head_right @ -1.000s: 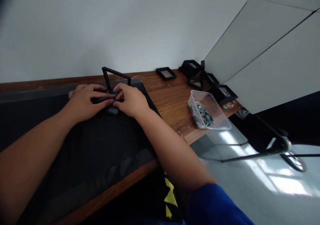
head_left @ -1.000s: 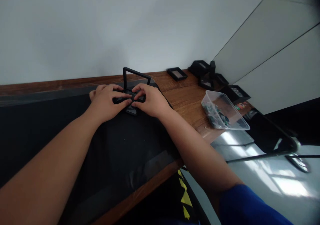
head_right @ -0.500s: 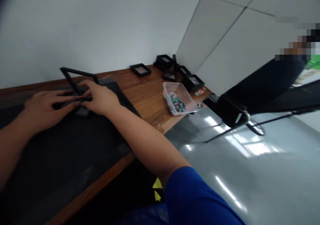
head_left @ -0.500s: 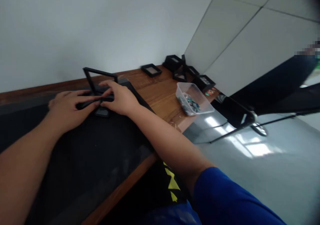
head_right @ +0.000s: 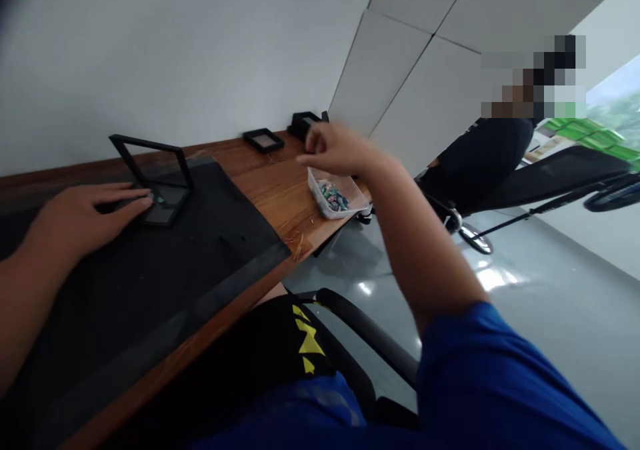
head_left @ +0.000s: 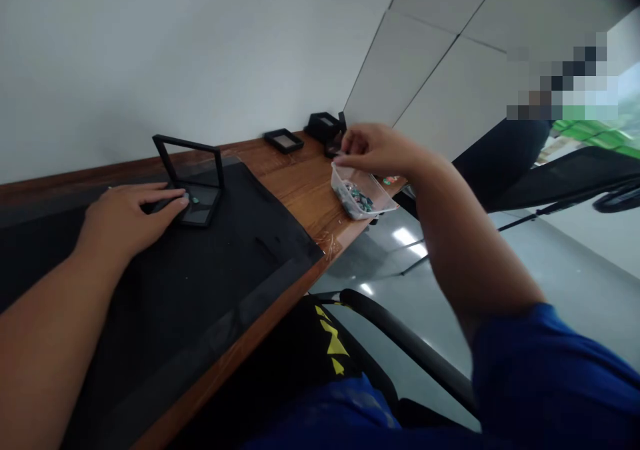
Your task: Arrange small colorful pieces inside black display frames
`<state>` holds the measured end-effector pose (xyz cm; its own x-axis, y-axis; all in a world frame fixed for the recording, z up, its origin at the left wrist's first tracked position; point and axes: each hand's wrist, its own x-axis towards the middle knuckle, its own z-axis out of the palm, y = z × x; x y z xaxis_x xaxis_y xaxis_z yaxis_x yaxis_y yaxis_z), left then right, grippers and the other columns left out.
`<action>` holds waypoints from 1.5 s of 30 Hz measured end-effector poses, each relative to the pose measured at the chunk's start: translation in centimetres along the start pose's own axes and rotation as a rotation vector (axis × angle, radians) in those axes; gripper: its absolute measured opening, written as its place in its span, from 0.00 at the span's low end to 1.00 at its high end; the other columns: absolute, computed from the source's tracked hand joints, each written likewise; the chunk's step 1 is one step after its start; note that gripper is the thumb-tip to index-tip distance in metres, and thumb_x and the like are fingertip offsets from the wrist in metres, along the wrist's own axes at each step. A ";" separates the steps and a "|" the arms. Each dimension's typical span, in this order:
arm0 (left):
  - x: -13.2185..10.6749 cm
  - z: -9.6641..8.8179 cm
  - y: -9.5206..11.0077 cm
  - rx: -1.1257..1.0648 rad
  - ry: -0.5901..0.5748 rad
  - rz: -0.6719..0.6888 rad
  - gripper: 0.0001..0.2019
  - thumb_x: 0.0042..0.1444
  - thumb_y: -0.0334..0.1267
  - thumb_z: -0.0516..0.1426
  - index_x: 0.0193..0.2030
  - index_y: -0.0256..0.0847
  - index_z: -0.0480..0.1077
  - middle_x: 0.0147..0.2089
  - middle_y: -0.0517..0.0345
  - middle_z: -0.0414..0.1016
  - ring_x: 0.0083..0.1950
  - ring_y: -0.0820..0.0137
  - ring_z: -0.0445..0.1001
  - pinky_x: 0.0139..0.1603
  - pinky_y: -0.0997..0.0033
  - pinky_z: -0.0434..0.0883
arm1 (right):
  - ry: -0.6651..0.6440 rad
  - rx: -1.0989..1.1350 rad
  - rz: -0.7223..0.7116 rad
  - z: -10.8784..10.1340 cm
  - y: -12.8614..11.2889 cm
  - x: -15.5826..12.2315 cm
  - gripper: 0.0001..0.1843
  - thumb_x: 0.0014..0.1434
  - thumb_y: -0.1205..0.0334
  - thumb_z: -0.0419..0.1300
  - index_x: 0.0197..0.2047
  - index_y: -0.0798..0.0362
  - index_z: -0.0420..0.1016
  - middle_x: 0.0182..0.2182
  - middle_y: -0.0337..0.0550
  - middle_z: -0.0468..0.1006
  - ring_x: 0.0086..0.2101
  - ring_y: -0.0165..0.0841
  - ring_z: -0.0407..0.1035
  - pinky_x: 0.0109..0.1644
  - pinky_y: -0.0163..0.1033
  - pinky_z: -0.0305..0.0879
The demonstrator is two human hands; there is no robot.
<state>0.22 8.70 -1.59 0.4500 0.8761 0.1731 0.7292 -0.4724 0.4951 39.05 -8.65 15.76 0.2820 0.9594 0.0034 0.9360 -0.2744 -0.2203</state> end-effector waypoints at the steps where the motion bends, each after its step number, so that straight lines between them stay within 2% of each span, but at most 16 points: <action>1: -0.2 -0.1 0.7 0.004 0.009 -0.074 0.28 0.72 0.61 0.58 0.65 0.45 0.87 0.78 0.47 0.81 0.79 0.33 0.75 0.79 0.26 0.70 | -0.099 -0.077 0.053 -0.4 2.0 0.3 0.14 0.67 0.60 0.77 0.53 0.52 0.85 0.48 0.46 0.88 0.48 0.41 0.82 0.53 0.43 0.74; 3: -0.4 -0.4 1.9 0.006 0.024 -0.144 0.27 0.70 0.58 0.58 0.63 0.47 0.88 0.77 0.50 0.82 0.78 0.38 0.77 0.79 0.32 0.72 | -0.300 -0.195 0.127 -0.1 4.8 0.7 0.15 0.61 0.65 0.81 0.50 0.51 0.88 0.50 0.47 0.90 0.51 0.43 0.83 0.54 0.42 0.75; 5: -0.6 -0.4 2.4 -0.014 0.018 -0.147 0.28 0.70 0.57 0.58 0.63 0.45 0.88 0.76 0.49 0.82 0.78 0.39 0.77 0.80 0.33 0.72 | -0.396 -0.256 0.164 1.1 6.1 0.8 0.19 0.56 0.69 0.82 0.50 0.50 0.90 0.50 0.47 0.92 0.51 0.45 0.85 0.53 0.42 0.76; 8: -0.7 -0.2 2.3 -0.019 0.021 -0.126 0.30 0.69 0.59 0.57 0.64 0.44 0.87 0.77 0.47 0.81 0.80 0.38 0.75 0.81 0.32 0.69 | -0.450 -0.320 0.150 2.9 6.3 0.9 0.20 0.54 0.71 0.81 0.50 0.49 0.91 0.48 0.47 0.92 0.50 0.46 0.86 0.52 0.43 0.77; 12: -0.6 0.1 1.8 0.000 0.027 -0.128 0.30 0.67 0.63 0.58 0.64 0.48 0.87 0.76 0.53 0.83 0.83 0.38 0.71 0.83 0.33 0.67 | -0.472 -0.402 0.133 4.2 5.9 1.3 0.13 0.56 0.70 0.79 0.45 0.49 0.92 0.46 0.45 0.92 0.49 0.44 0.85 0.50 0.41 0.76; 15: -0.4 0.2 1.6 -0.036 0.028 -0.123 0.29 0.65 0.63 0.61 0.61 0.49 0.88 0.75 0.54 0.84 0.81 0.35 0.73 0.82 0.31 0.68 | -0.459 -0.433 0.123 4.5 5.9 1.5 0.08 0.59 0.71 0.76 0.42 0.50 0.91 0.44 0.47 0.92 0.46 0.42 0.85 0.47 0.40 0.74; 19: -0.4 0.3 1.4 -0.052 0.047 -0.118 0.27 0.65 0.64 0.62 0.60 0.51 0.89 0.72 0.56 0.86 0.81 0.37 0.73 0.83 0.31 0.67 | -0.405 -0.459 0.119 4.2 6.1 1.6 0.05 0.63 0.68 0.74 0.43 0.52 0.91 0.44 0.50 0.91 0.46 0.43 0.84 0.46 0.42 0.72; 23: -0.4 0.4 1.4 -0.069 0.053 -0.113 0.27 0.65 0.61 0.63 0.60 0.48 0.89 0.73 0.55 0.85 0.81 0.34 0.73 0.83 0.29 0.67 | -0.328 -0.421 0.139 3.4 6.4 1.5 0.06 0.64 0.65 0.74 0.45 0.51 0.91 0.46 0.48 0.92 0.48 0.42 0.84 0.50 0.41 0.73; 27: -0.5 0.4 1.6 -0.083 0.068 -0.113 0.21 0.65 0.57 0.65 0.58 0.53 0.89 0.71 0.59 0.87 0.80 0.37 0.75 0.81 0.29 0.69 | -0.276 -0.344 0.168 2.8 6.5 1.3 0.10 0.65 0.65 0.73 0.49 0.50 0.92 0.47 0.46 0.92 0.48 0.40 0.84 0.50 0.39 0.74; 32: -0.7 0.1 1.9 -0.056 0.036 -0.133 0.27 0.67 0.60 0.62 0.62 0.49 0.88 0.76 0.55 0.83 0.80 0.38 0.74 0.81 0.32 0.69 | -0.238 -0.335 0.165 2.5 6.7 1.1 0.11 0.67 0.63 0.73 0.52 0.50 0.91 0.50 0.47 0.92 0.49 0.39 0.84 0.50 0.38 0.73; 36: -0.5 0.2 1.8 -0.043 0.032 -0.114 0.25 0.69 0.58 0.60 0.63 0.49 0.88 0.76 0.55 0.83 0.80 0.39 0.75 0.81 0.32 0.71 | -0.231 -0.336 0.155 2.5 7.3 1.1 0.12 0.68 0.61 0.73 0.54 0.52 0.90 0.49 0.47 0.92 0.47 0.39 0.84 0.47 0.38 0.72; 42: -0.1 0.5 1.3 -0.015 0.039 -0.137 0.28 0.69 0.60 0.57 0.63 0.50 0.89 0.75 0.54 0.83 0.78 0.42 0.78 0.79 0.38 0.73 | -0.166 -0.294 0.152 2.4 7.8 0.9 0.10 0.67 0.63 0.70 0.51 0.52 0.89 0.45 0.46 0.92 0.44 0.39 0.83 0.43 0.38 0.69; 45: 0.0 0.5 1.2 -0.024 0.044 -0.120 0.28 0.68 0.60 0.58 0.62 0.50 0.89 0.75 0.52 0.83 0.77 0.39 0.78 0.77 0.34 0.74 | -0.126 -0.195 0.139 2.3 8.1 0.9 0.08 0.66 0.65 0.69 0.48 0.53 0.87 0.41 0.46 0.91 0.41 0.37 0.82 0.45 0.38 0.71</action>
<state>1.36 8.05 -1.45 0.3369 0.9297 0.1486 0.7638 -0.3622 0.5342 46.40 -9.88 11.74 0.3939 0.9088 -0.1376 0.9163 -0.4000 -0.0183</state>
